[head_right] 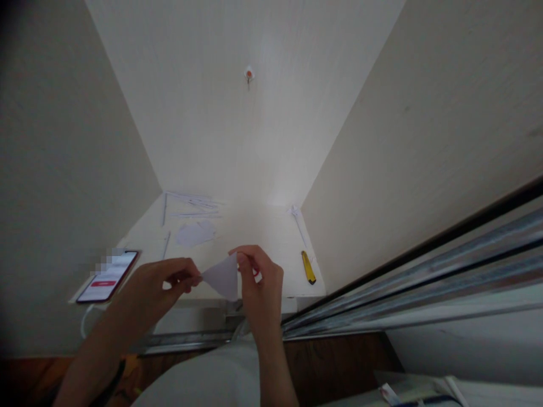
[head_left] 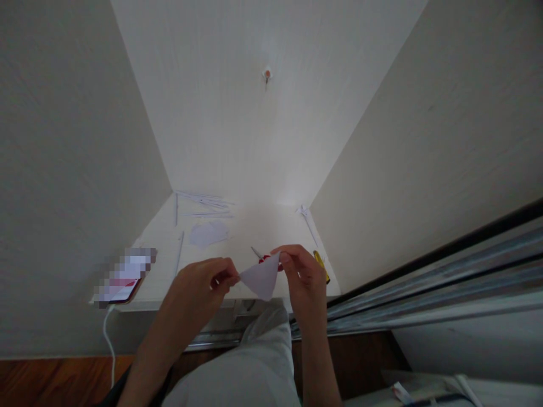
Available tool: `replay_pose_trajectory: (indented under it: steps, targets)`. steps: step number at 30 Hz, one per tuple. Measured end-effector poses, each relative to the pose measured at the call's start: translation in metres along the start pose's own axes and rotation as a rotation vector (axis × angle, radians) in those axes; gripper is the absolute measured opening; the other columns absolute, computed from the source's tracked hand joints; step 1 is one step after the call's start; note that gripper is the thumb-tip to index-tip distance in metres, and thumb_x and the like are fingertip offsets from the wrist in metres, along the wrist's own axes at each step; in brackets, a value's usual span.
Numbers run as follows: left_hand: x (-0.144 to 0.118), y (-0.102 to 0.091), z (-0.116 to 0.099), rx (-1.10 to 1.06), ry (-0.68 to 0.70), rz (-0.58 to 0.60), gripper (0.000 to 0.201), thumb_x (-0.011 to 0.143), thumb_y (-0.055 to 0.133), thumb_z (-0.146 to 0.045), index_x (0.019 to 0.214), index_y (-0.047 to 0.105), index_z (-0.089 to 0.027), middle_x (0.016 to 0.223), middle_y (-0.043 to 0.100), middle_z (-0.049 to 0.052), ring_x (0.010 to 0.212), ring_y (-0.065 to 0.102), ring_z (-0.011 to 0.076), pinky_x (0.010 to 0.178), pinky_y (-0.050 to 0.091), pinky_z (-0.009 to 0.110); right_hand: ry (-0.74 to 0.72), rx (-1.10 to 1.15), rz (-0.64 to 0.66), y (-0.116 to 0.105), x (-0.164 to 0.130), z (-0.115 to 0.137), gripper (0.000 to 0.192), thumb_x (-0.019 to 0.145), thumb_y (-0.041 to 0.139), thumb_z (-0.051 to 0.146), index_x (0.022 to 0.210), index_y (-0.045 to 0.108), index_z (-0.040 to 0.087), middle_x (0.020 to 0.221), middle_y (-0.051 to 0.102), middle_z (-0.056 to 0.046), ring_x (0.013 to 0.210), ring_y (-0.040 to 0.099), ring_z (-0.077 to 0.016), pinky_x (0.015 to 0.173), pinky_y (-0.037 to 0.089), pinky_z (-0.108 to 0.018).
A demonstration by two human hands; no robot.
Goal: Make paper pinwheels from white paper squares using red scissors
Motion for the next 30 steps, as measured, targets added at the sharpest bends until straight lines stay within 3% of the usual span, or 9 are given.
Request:
replay_pose_trajectory:
  steps: [4,8,13,20,25,30]
  targets:
    - [0.004,0.001,0.005,-0.023,-0.023,-0.021,0.019,0.076,0.046,-0.029,0.070,0.063,-0.022,0.069,0.072,0.004,0.069,0.067,0.0228,0.068,0.046,0.034,0.021,0.086,0.004,0.001,0.003,-0.004,0.006,0.085,0.063,0.025,0.085,0.068,0.022,0.081,0.073,-0.002,0.077,0.068,-0.0177,0.067,0.049,-0.027]
    - [0.006,0.003,0.006,-0.043,-0.020,-0.009,0.018,0.076,0.048,-0.030,0.069,0.063,-0.022,0.067,0.072,0.004,0.068,0.067,0.0225,0.068,0.046,0.033,-0.034,0.117,-0.006,0.001,0.004,-0.004,0.011,0.087,0.060,0.029,0.083,0.068,0.023,0.079,0.072,-0.001,0.070,0.065,-0.0151,0.065,0.049,-0.026]
    - [0.007,0.005,0.003,-0.061,-0.002,0.014,0.019,0.075,0.048,-0.029,0.068,0.064,-0.021,0.067,0.072,0.004,0.067,0.067,0.0224,0.067,0.047,0.033,0.038,0.079,0.046,0.006,0.005,-0.008,0.007,0.076,0.069,0.017,0.079,0.070,0.022,0.078,0.072,0.001,0.072,0.066,-0.0157,0.068,0.051,-0.026]
    - [0.003,0.005,-0.002,-0.082,0.007,0.017,0.018,0.075,0.050,-0.028,0.067,0.064,-0.021,0.066,0.072,0.002,0.066,0.066,0.0203,0.065,0.046,0.030,0.050,0.060,-0.010,0.000,0.003,-0.009,0.020,0.086,0.058,0.027,0.073,0.071,0.022,0.071,0.073,-0.001,0.068,0.064,-0.0158,0.064,0.047,-0.026]
    - [0.001,0.000,-0.004,-0.118,0.004,-0.001,0.016,0.076,0.051,-0.027,0.068,0.064,-0.022,0.064,0.071,0.000,0.064,0.067,0.0181,0.063,0.047,0.027,0.057,0.060,-0.016,0.001,0.006,-0.013,0.005,0.079,0.066,0.026,0.079,0.068,0.022,0.076,0.071,0.000,0.071,0.065,-0.0160,0.066,0.051,-0.026]
    - [0.000,0.004,-0.005,-0.097,0.063,-0.040,0.015,0.081,0.055,-0.027,0.070,0.063,-0.022,0.069,0.072,0.000,0.068,0.067,0.0189,0.067,0.049,0.030,0.043,0.019,0.010,0.005,0.008,-0.010,0.005,0.079,0.066,0.023,0.076,0.064,0.021,0.072,0.067,0.001,0.068,0.063,-0.0147,0.064,0.050,-0.025]
Point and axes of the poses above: each hand's wrist, its own x-axis towards the middle knuckle, its own y-axis out of the palm, z = x × y, the point moved 4 cm from there along x, towards the middle knuckle
